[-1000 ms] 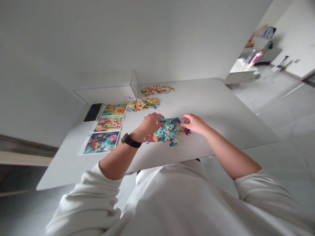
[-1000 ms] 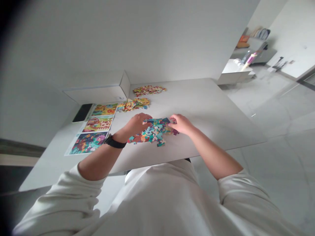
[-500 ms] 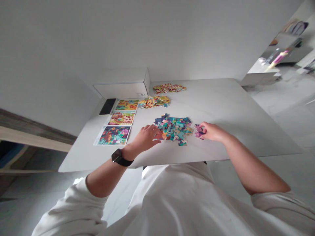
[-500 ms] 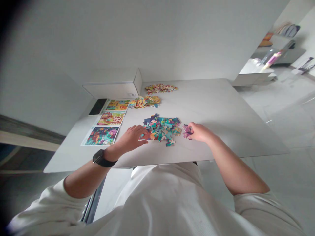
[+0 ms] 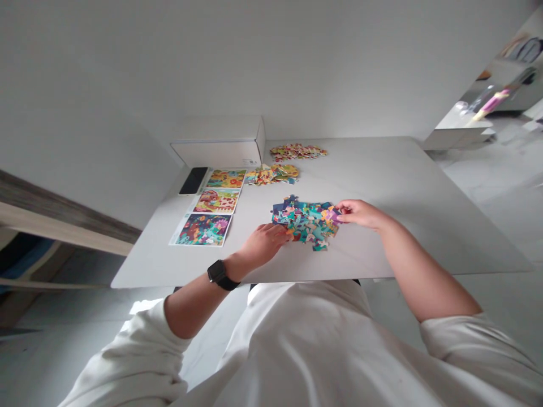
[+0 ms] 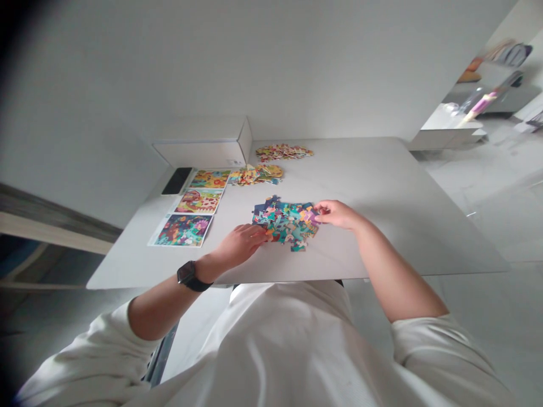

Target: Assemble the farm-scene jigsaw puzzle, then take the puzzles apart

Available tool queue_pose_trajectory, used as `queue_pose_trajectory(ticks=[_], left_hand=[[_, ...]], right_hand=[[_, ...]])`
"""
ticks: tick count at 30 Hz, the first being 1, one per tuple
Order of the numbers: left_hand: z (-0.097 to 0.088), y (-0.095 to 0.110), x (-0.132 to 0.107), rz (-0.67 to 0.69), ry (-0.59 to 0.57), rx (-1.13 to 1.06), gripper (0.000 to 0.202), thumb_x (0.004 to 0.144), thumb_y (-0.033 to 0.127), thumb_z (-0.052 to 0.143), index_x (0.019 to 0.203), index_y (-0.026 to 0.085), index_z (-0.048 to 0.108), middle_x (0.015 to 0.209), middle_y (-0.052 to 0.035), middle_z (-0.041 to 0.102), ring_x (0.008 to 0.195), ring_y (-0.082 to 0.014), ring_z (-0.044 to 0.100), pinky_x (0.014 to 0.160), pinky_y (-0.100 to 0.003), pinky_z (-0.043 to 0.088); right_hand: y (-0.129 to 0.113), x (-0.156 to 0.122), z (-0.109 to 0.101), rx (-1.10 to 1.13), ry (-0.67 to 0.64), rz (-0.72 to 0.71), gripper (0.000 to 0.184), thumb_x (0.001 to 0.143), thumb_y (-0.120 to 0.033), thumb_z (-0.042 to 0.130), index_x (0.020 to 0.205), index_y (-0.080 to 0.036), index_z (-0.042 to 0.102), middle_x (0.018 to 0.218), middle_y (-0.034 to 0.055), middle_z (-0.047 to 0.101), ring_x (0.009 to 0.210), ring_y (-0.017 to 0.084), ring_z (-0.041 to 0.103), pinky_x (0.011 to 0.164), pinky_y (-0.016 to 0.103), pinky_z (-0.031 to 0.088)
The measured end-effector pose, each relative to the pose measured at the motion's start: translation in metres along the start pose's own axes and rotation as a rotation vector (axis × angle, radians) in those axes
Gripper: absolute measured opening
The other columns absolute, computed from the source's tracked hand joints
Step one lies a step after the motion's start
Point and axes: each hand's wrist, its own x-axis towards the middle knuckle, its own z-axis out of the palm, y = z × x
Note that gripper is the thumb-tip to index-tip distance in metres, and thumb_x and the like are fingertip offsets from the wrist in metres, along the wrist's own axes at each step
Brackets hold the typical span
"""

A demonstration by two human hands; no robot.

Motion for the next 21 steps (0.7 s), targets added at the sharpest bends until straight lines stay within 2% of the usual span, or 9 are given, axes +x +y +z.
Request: queue_pose_trajectory(ticks=[3,5,7,8,10,13,15,18,21], left_hand=[[0.001,-0.001,-0.005,0.005,0.008,-0.01,0.04,0.103,0.015,0.054,0.132,0.032,0.077,0.13,-0.0088,0.074,0.117,-0.0261,0.069,0.102,-0.044,0.054],[0.002,-0.002,-0.008,0.011,0.015,-0.01,0.042,0.103,0.013,0.055,0.134,0.031,0.076,0.133,-0.0083,0.074,0.119,-0.0264,0.068,0.103,-0.045,0.054],[0.002,-0.002,-0.009,0.016,0.023,-0.006,0.044,0.102,0.012,0.055,0.136,0.032,0.075,0.134,-0.0076,0.074,0.12,-0.0264,0.068,0.104,-0.045,0.055],[0.002,-0.002,-0.01,0.02,0.026,-0.005,0.044,0.102,0.012,0.055,0.136,0.032,0.074,0.135,-0.0072,0.074,0.121,-0.0263,0.068,0.105,-0.045,0.055],[0.002,-0.003,-0.01,0.025,0.037,-0.004,0.044,0.102,0.011,0.055,0.135,0.031,0.074,0.135,-0.0071,0.074,0.123,-0.0264,0.067,0.107,-0.046,0.055],[0.001,-0.004,-0.011,0.005,0.065,-0.012,0.036,0.102,0.014,0.059,0.131,0.028,0.075,0.135,-0.0087,0.073,0.125,-0.0275,0.066,0.11,-0.047,0.054],[0.0,-0.006,-0.012,-0.019,0.076,-0.024,0.03,0.102,0.019,0.062,0.129,0.027,0.075,0.134,-0.0095,0.072,0.124,-0.0278,0.066,0.109,-0.048,0.055],[0.001,-0.009,-0.014,-0.042,0.082,-0.019,0.028,0.104,0.026,0.064,0.13,0.026,0.073,0.133,-0.0102,0.072,0.121,-0.0285,0.067,0.107,-0.049,0.056],[0.001,-0.011,-0.017,-0.075,0.103,0.011,0.034,0.103,0.032,0.066,0.136,0.026,0.07,0.135,-0.0113,0.071,0.123,-0.0301,0.067,0.107,-0.05,0.055]], right_hand=[[-0.018,0.015,0.008,-0.069,0.113,-0.087,0.036,0.08,-0.039,0.078,0.109,-0.018,0.076,0.079,-0.0011,0.062,0.069,0.016,0.055,0.068,0.03,0.046],[-0.032,0.018,0.014,-0.229,0.221,-0.205,0.03,0.086,-0.031,0.073,0.113,-0.019,0.078,0.085,0.0023,0.065,0.074,0.018,0.056,0.072,0.031,0.047],[-0.045,0.017,0.02,-0.409,0.259,-0.336,0.028,0.091,-0.025,0.069,0.116,-0.021,0.081,0.094,0.0061,0.067,0.079,0.02,0.059,0.079,0.032,0.048],[-0.05,0.016,0.023,-0.475,0.227,-0.387,0.029,0.092,-0.023,0.068,0.117,-0.022,0.082,0.098,0.0072,0.068,0.081,0.02,0.06,0.081,0.032,0.048],[-0.055,0.015,0.025,-0.528,0.084,-0.424,0.031,0.093,-0.023,0.069,0.12,-0.023,0.083,0.1,0.0072,0.068,0.079,0.018,0.059,0.08,0.031,0.047],[-0.054,0.018,0.023,-0.44,-0.138,-0.341,0.038,0.09,-0.031,0.074,0.126,-0.024,0.083,0.093,0.0036,0.068,0.071,0.015,0.056,0.071,0.029,0.043],[-0.048,0.024,0.017,-0.321,-0.235,-0.264,0.047,0.087,-0.039,0.078,0.131,-0.022,0.081,0.089,0.0014,0.067,0.071,0.014,0.055,0.069,0.028,0.041],[-0.035,0.032,0.008,-0.148,-0.287,-0.194,0.058,0.08,-0.047,0.082,0.13,-0.018,0.08,0.086,0.0,0.067,0.073,0.015,0.056,0.071,0.028,0.043],[-0.023,0.039,0.003,-0.125,-0.191,-0.175,0.052,0.081,-0.046,0.079,0.125,-0.018,0.081,0.086,0.0009,0.068,0.075,0.016,0.059,0.074,0.03,0.048]])
